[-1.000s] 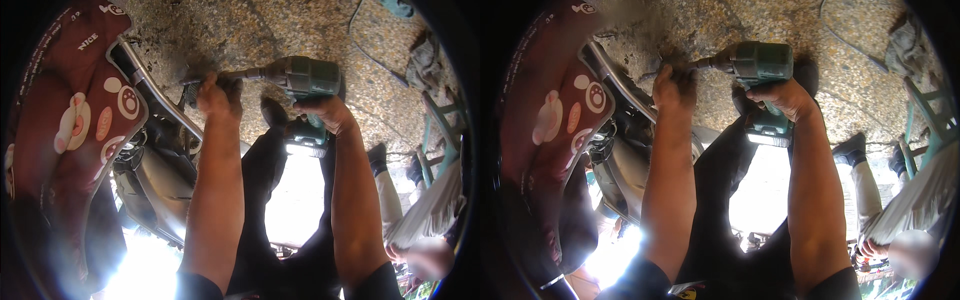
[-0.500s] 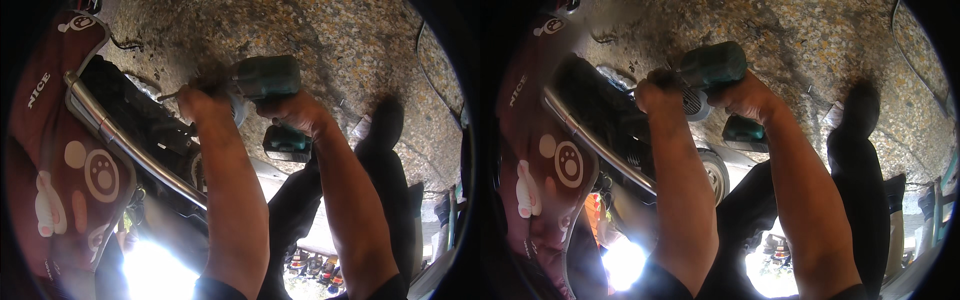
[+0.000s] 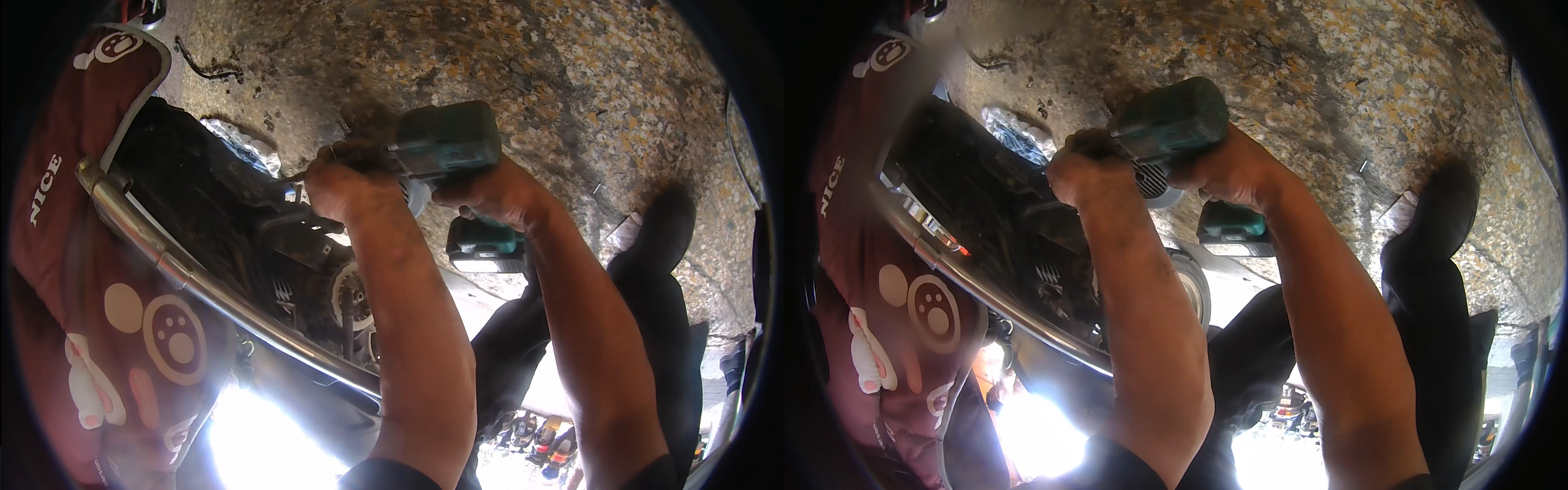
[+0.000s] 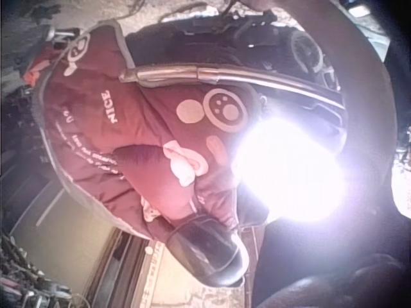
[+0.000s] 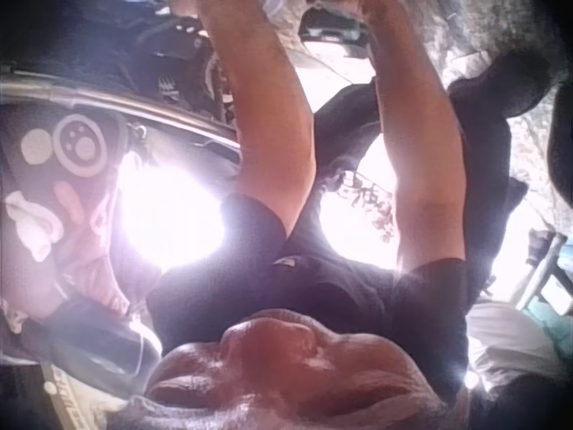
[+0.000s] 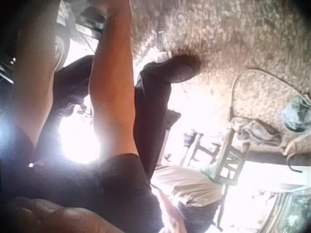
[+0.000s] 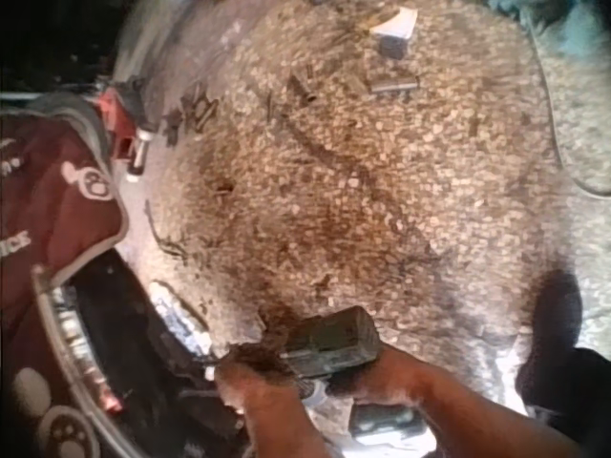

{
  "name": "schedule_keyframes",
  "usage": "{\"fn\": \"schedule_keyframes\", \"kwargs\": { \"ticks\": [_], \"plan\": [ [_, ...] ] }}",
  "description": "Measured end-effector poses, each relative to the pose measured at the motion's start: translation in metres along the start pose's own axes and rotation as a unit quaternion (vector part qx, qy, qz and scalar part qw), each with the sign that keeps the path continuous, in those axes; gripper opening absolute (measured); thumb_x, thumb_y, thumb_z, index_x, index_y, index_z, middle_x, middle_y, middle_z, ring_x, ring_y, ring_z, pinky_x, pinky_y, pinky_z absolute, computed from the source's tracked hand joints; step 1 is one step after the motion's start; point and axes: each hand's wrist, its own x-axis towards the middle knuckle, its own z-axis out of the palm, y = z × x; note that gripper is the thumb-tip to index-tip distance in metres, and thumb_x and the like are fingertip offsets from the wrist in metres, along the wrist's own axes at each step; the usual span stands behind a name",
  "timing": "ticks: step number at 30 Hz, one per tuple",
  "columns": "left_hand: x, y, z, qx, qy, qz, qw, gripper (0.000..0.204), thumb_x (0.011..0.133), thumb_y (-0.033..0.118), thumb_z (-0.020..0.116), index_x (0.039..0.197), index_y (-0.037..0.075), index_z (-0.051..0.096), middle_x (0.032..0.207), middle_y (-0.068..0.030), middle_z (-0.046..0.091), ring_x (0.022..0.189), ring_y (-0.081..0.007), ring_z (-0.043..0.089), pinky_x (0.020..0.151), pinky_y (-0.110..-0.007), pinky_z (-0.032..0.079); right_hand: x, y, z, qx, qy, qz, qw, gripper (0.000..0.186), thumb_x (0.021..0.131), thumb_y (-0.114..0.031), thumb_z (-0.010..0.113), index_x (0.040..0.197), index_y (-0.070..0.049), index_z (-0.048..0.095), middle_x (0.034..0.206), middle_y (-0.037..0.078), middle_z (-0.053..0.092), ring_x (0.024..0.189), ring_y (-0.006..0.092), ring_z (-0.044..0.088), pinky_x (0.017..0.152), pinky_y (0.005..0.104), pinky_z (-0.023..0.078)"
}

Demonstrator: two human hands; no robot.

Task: The person removes a metal plate from the scooter's under-seat area by hand, then uses a cordless impact wrench to remove bolts from the rear wheel and undercarriage. The person handles the scooter frame and various fasteners during the process.

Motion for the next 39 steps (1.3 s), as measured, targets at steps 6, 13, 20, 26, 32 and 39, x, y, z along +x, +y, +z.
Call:
{"fn": "schedule_keyframes", "kwargs": {
  "ticks": [6, 13, 20, 26, 32, 39],
  "plan": [
    [0.022, 0.016, -0.004, 0.092, -0.028, 0.077, 0.992, 0.022, 0.084, 0.005, 0.039, 0.074, -0.006, 0.055, 0.071, -0.0164, 0.059, 0.055, -0.0288, 0.059, 0.050, -0.037, 0.052, 0.023, -0.007, 0.014, -0.013, -0.041, 0.066, 0.997, 0.038, 0.071, -0.009, 0.078, 0.106, 0.001, 0.066, 0.087, 0.009, 0.068, 0.072, 0.0156, 0.061, 0.063, 0.0309, 0.052],
    [0.020, 0.027, -0.001, -0.053, -0.012, 0.020, 0.998, 0.021, 0.084, 0.009, 0.040, 0.075, -0.003, 0.055, 0.071, -0.0118, 0.057, 0.061, -0.0237, 0.058, 0.053, -0.033, 0.051, 0.020, -0.026, 0.023, -0.060, -0.044, 0.033, 0.997, 0.033, 0.072, -0.012, 0.077, 0.102, -0.003, 0.068, 0.088, 0.011, 0.070, 0.074, 0.0189, 0.064, 0.066, 0.0333, 0.052],
    [0.009, 0.036, -0.001, -0.120, -0.040, -0.026, 0.992, 0.020, 0.082, 0.010, 0.042, 0.074, -0.001, 0.055, 0.066, -0.0089, 0.054, 0.057, -0.0221, 0.053, 0.053, -0.032, 0.045, 0.022, -0.048, 0.021, -0.191, -0.055, -0.077, 0.977, 0.040, 0.071, -0.013, 0.075, 0.110, -0.008, 0.067, 0.096, 0.011, 0.071, 0.087, 0.0230, 0.065, 0.082, 0.0362, 0.051],
    [0.013, 0.036, -0.003, -0.057, -0.017, 0.003, 0.998, 0.019, 0.083, 0.012, 0.043, 0.077, -0.001, 0.056, 0.071, -0.0102, 0.058, 0.060, -0.0236, 0.057, 0.057, -0.035, 0.048, 0.012, -0.045, 0.041, -0.188, -0.014, -0.111, 0.976, 0.036, 0.072, -0.012, 0.073, 0.108, -0.008, 0.068, 0.094, 0.012, 0.071, 0.085, 0.0221, 0.065, 0.080, 0.0364, 0.051],
    [0.013, 0.033, 0.003, -0.068, -0.050, 0.011, 0.996, 0.022, 0.087, 0.015, 0.041, 0.079, 0.000, 0.056, 0.076, -0.0097, 0.060, 0.061, -0.0225, 0.058, 0.057, -0.034, 0.048, 0.008, -0.054, 0.038, -0.160, -0.020, 0.002, 0.987, 0.030, 0.074, -0.009, 0.072, 0.103, -0.004, 0.067, 0.087, 0.009, 0.069, 0.077, 0.0181, 0.062, 0.073, 0.0339, 0.052],
    [0.001, 0.025, 0.009, -0.045, -0.028, 0.020, 0.998, 0.025, 0.087, 0.015, 0.038, 0.081, -0.001, 0.056, 0.080, -0.0120, 0.061, 0.067, -0.0243, 0.061, 0.060, -0.038, 0.051, 0.011, -0.043, 0.024, -0.054, -0.046, 0.044, 0.997, 0.029, 0.072, -0.005, 0.075, 0.100, -0.002, 0.067, 0.081, 0.006, 0.067, 0.070, 0.0129, 0.058, 0.060, 0.0300, 0.050]
  ]
}}
